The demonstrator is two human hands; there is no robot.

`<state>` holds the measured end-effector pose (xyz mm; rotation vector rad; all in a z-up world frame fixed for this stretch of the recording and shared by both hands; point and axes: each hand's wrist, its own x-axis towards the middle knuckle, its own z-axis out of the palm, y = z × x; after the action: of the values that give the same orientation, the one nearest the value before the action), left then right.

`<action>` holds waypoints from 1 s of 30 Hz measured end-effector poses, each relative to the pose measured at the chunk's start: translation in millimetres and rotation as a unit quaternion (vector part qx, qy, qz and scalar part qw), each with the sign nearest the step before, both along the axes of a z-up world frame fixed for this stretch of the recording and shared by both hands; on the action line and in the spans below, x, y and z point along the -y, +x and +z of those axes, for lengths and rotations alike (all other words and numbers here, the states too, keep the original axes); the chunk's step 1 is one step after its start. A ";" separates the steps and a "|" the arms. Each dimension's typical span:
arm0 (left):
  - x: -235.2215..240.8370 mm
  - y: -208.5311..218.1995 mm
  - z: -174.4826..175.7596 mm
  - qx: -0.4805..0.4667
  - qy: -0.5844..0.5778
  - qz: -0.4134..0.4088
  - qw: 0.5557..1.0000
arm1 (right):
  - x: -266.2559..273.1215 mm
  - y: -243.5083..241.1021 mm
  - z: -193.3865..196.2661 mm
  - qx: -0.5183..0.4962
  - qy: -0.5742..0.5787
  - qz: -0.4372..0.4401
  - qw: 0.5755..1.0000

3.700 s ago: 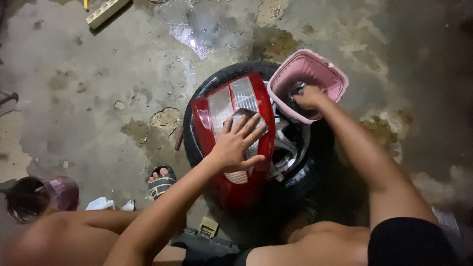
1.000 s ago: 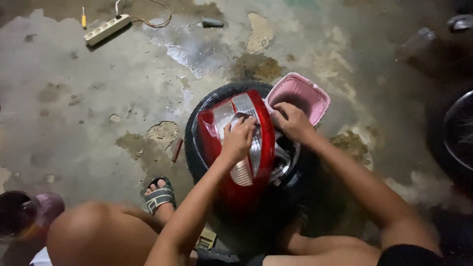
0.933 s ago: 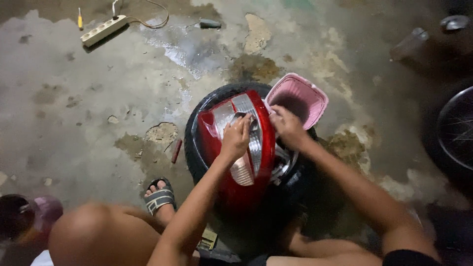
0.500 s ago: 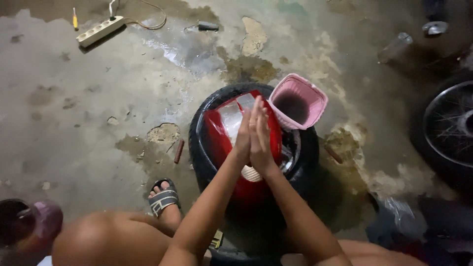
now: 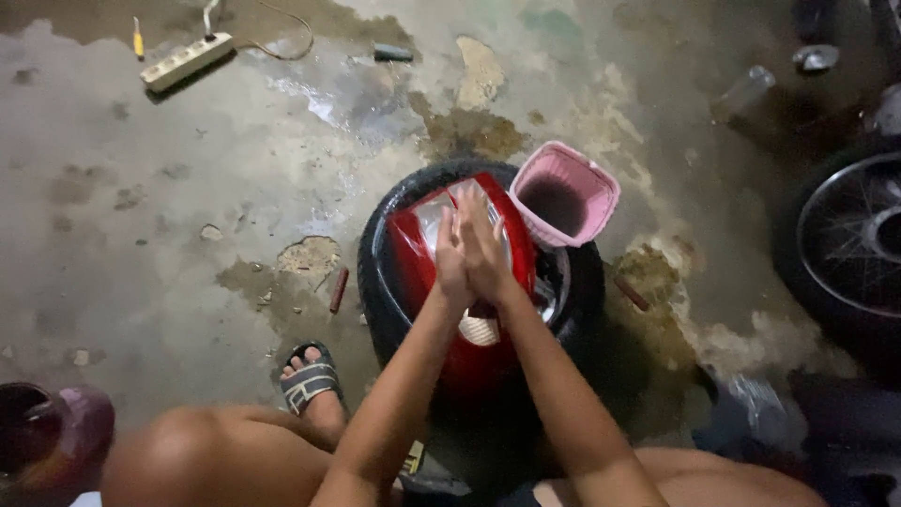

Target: Wet-sanding a motorcycle tail light assembly to restore the surface finish.

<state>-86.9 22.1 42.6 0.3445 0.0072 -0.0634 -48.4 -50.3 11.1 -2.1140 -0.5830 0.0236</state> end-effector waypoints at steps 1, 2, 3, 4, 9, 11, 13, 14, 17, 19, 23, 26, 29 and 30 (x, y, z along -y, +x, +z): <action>1.4 -3.3 -0.6 -0.004 0.000 -0.003 1.000 | 17.5 10.0 -20.0 -0.004 0.000 -0.003 1.000; -2.4 -1.5 0.9 -0.009 -0.028 -0.006 1.000 | 29.0 26.5 -38.0 0.077 -0.090 -0.017 0.993; -6.3 0.2 2.7 -0.013 -0.055 -0.009 0.998 | 40.1 43.0 -55.6 0.157 -0.177 -0.032 0.971; -10.2 3.8 5.0 -0.009 -0.055 -0.009 0.998 | 20.0 13.1 -12.9 0.160 -0.177 -0.033 0.970; -8.4 1.2 2.8 -0.052 -0.167 -0.047 0.983 | -31.1 -34.7 55.0 0.212 -0.158 -0.031 0.964; 1.0 -5.9 7.0 -0.055 -0.191 -0.048 0.979 | -6.5 -13.2 66.2 0.178 -0.152 -0.029 0.972; -8.6 -3.4 30.9 -0.048 -0.215 -0.047 0.974 | 3.9 -4.6 69.8 0.152 -0.145 -0.024 0.977; -16.6 -8.9 47.4 -0.015 -0.260 -0.060 0.964 | 8.9 -19.5 62.0 0.280 -0.277 -0.070 0.917; -11.0 -10.4 31.6 0.057 -0.252 -0.070 0.963 | 6.0 -26.8 69.1 0.365 -0.371 -0.100 0.848; 2.2 -17.9 9.9 0.084 -0.200 -0.063 0.974 | -3.5 -33.0 78.4 0.322 -0.342 -0.083 0.879; -7.8 -20.2 31.8 0.133 -0.235 -0.152 0.951 | 1.6 -25.6 81.2 0.212 -0.271 -0.058 0.937; -4.5 -14.5 29.0 0.138 -0.294 -0.082 0.942 | 11.5 -13.4 82.3 0.205 -0.297 -0.079 0.929; 15.7 -8.9 14.4 0.189 -0.192 0.025 0.963 | 14.6 -17.2 83.3 0.191 -0.280 -0.070 0.938; 20.2 -7.7 11.9 0.234 -0.126 0.071 0.961 | 13.7 -20.4 83.4 0.182 -0.267 -0.065 0.944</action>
<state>-94.6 1.9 54.5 0.0957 -0.4415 0.1599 -68.8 -64.0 94.5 -2.7110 -0.7093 -0.3245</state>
